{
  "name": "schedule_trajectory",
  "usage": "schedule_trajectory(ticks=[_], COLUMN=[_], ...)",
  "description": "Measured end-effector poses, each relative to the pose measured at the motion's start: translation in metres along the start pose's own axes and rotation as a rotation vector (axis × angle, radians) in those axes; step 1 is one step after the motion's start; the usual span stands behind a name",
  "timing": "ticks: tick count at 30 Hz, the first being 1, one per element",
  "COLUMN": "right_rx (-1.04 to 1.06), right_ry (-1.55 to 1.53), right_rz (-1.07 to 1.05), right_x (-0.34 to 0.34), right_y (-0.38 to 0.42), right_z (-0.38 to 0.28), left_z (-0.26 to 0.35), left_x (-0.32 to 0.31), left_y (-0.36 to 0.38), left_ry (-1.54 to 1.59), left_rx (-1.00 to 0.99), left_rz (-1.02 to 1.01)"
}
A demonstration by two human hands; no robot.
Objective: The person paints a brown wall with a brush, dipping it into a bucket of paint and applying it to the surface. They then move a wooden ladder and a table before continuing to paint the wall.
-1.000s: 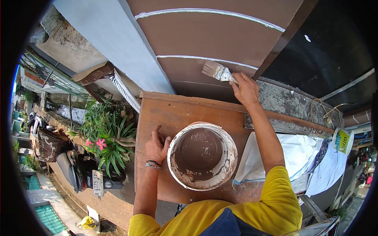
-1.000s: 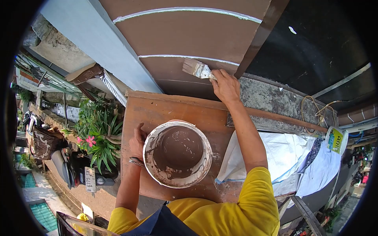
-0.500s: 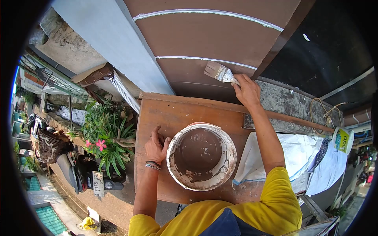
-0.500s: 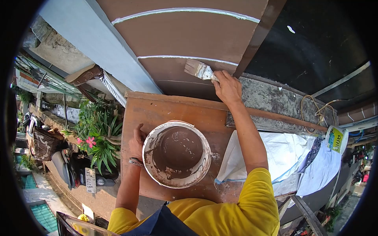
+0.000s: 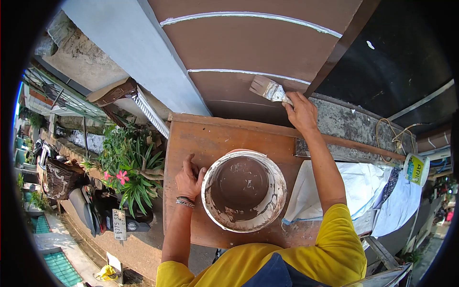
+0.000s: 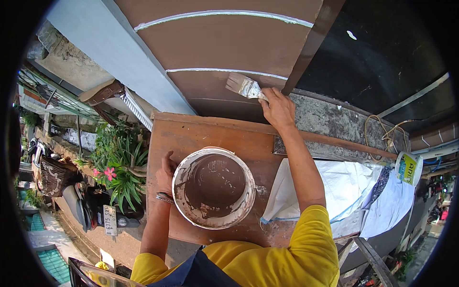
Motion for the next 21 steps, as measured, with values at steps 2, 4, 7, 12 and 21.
schedule_trajectory(ticks=[2,4,7,12,21], right_rx=[-0.011,-0.001,0.001,0.03,0.202], right_ry=[0.006,0.016,0.023,-0.03,-0.009], right_rz=[-0.006,0.011,0.023,0.026,0.009], right_x=[0.002,0.003,0.008,0.01,-0.026], right_y=[0.002,0.004,0.009,0.016,-0.033], right_z=[0.002,0.005,0.009,0.003,-0.063], left_z=[0.002,0.001,0.003,0.007,0.007], left_x=[0.002,0.001,0.001,0.003,0.005], left_y=[0.0,0.0,0.0,0.001,0.001], left_ry=[-0.01,-0.003,0.006,-0.013,-0.007], left_rx=[0.009,0.006,-0.001,-0.009,-0.014], left_rz=[-0.004,-0.001,0.004,0.007,0.017])
Point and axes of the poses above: each hand's wrist, its own y-axis away from the middle knuckle, its own x-axis out of the back of the hand, z = x × y, the point moved 8 cm from there along -y, towards the middle knuckle, and after that the axes turned 10 degrees about x, right-handed, at the moved point
